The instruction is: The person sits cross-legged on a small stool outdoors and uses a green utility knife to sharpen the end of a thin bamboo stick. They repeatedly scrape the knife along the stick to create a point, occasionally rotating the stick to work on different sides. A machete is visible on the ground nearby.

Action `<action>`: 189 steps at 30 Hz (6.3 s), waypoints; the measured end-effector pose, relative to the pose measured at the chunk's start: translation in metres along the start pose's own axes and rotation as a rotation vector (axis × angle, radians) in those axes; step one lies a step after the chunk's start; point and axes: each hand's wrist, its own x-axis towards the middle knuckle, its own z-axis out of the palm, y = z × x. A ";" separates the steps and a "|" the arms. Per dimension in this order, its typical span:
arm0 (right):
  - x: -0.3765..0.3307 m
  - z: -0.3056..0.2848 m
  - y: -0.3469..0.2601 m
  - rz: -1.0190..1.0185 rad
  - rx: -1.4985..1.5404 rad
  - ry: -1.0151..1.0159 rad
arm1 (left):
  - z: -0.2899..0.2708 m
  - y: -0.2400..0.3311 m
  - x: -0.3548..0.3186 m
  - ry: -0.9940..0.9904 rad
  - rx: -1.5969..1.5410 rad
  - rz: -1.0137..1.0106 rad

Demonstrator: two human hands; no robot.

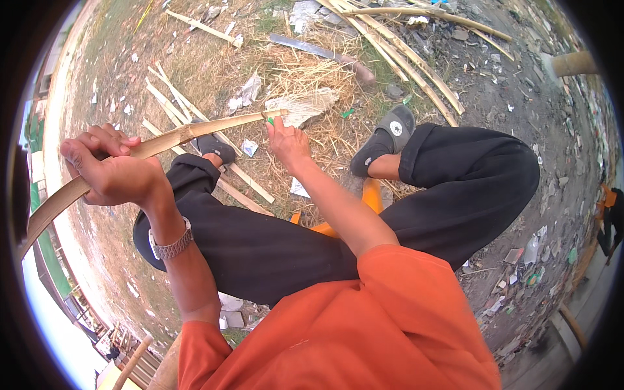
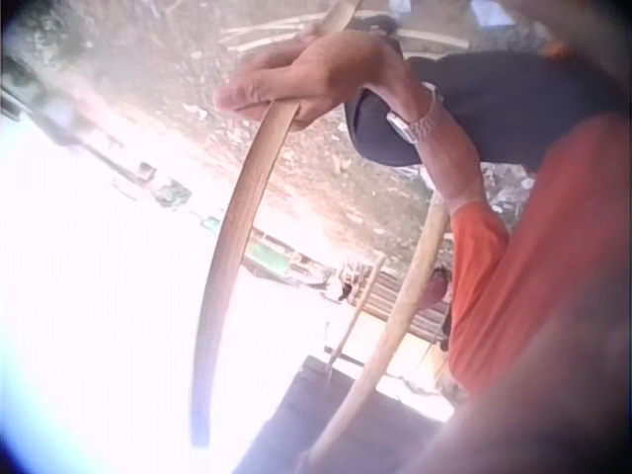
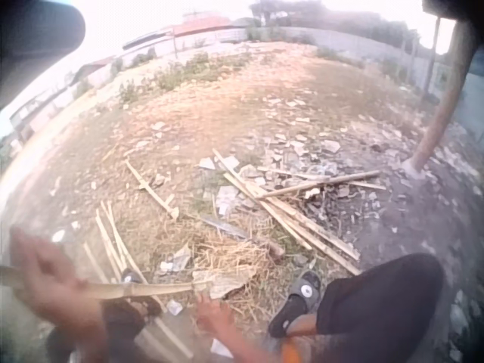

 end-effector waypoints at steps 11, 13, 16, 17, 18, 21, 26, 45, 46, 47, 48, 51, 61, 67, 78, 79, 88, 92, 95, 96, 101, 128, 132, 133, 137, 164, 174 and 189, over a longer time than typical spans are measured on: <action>0.013 0.038 0.049 0.110 0.081 0.019 | -0.010 -0.012 0.011 0.060 -0.049 -0.016; 0.046 0.056 0.125 0.082 0.606 -0.055 | 0.002 -0.012 0.012 0.028 -0.148 -0.105; 0.031 -0.001 0.078 0.542 1.258 -0.803 | -0.022 -0.017 0.020 0.044 -0.109 -0.080; 0.031 -0.006 0.079 0.539 1.341 -0.730 | -0.018 -0.016 0.020 0.026 -0.124 -0.086; 0.032 -0.011 0.080 0.534 1.423 -0.655 | -0.014 -0.015 0.020 0.009 -0.139 -0.094; 0.034 -0.014 0.090 0.385 1.251 -0.377 | -0.008 -0.015 0.021 -0.003 -0.105 -0.084; -0.001 -0.025 0.098 0.594 0.236 0.436 | 0.000 -0.019 0.023 0.046 -0.035 -0.079; -0.030 -0.035 0.002 -0.139 0.584 0.347 | 0.013 -0.022 0.026 -0.098 0.000 -0.036; -0.032 -0.037 -0.007 -0.102 0.629 0.312 | 0.014 -0.023 0.025 -0.166 0.004 -0.031; -0.033 -0.036 -0.013 -0.065 0.674 0.277 | 0.015 -0.024 0.025 -0.235 0.007 -0.025; -0.032 -0.032 -0.013 -0.123 0.703 0.315 | 0.013 -0.023 0.027 -0.286 0.024 -0.060; -0.039 -0.047 -0.036 -0.098 0.749 0.158 | 0.005 -0.025 0.028 -0.328 -0.032 -0.036; -0.061 -0.109 -0.102 -0.153 0.767 0.106 | -0.007 -0.027 0.031 -0.258 -0.018 0.010; -0.045 -0.116 -0.066 -0.152 0.508 0.082 | -0.025 -0.017 0.048 0.050 -0.043 0.032; 0.018 -0.060 0.155 0.320 -0.338 0.336 | -0.027 -0.033 0.028 -0.246 -0.126 0.021; 0.042 -0.069 0.164 0.285 -0.315 0.353 | -0.020 -0.033 0.025 -0.242 -0.181 -0.020; 0.148 -0.101 0.168 0.353 -0.429 0.108 | -0.037 -0.018 0.048 -0.190 -0.397 -0.248; 0.167 -0.106 0.184 0.293 -0.411 0.012 | -0.032 -0.029 0.044 -0.370 -0.419 -0.144; 0.181 -0.108 0.209 0.291 -0.362 -0.067 | -0.036 -0.016 0.055 -0.404 -0.645 -0.143; 0.180 -0.107 0.210 0.279 -0.354 -0.094 | -0.038 -0.011 0.057 -0.368 -0.583 -0.124; 0.184 -0.130 0.189 0.367 -0.107 -0.198 | -0.037 -0.020 0.057 -0.454 -0.532 -0.008; -0.063 -0.082 -0.014 -0.037 0.380 0.111 | -0.007 -0.019 0.047 -0.134 -0.357 -0.015; -0.060 -0.062 0.004 0.002 0.368 0.026 | -0.007 -0.017 0.050 -0.131 -0.350 -0.015; -0.064 -0.044 0.024 0.040 0.302 -0.002 | -0.009 -0.015 0.051 -0.133 -0.358 -0.022; -0.066 -0.004 0.119 0.241 -0.059 -0.138 | -0.014 -0.018 0.051 -0.090 -0.385 -0.037; -0.030 -0.040 0.121 0.306 0.237 -0.153 | -0.039 -0.030 0.060 -0.165 -0.497 -0.168; 0.010 -0.073 0.166 -0.025 -0.470 0.304 | -0.032 -0.023 0.051 -0.186 -0.416 0.064; 0.023 -0.114 0.179 0.282 -0.420 -0.079 | -0.021 -0.022 0.048 -0.171 -0.421 0.032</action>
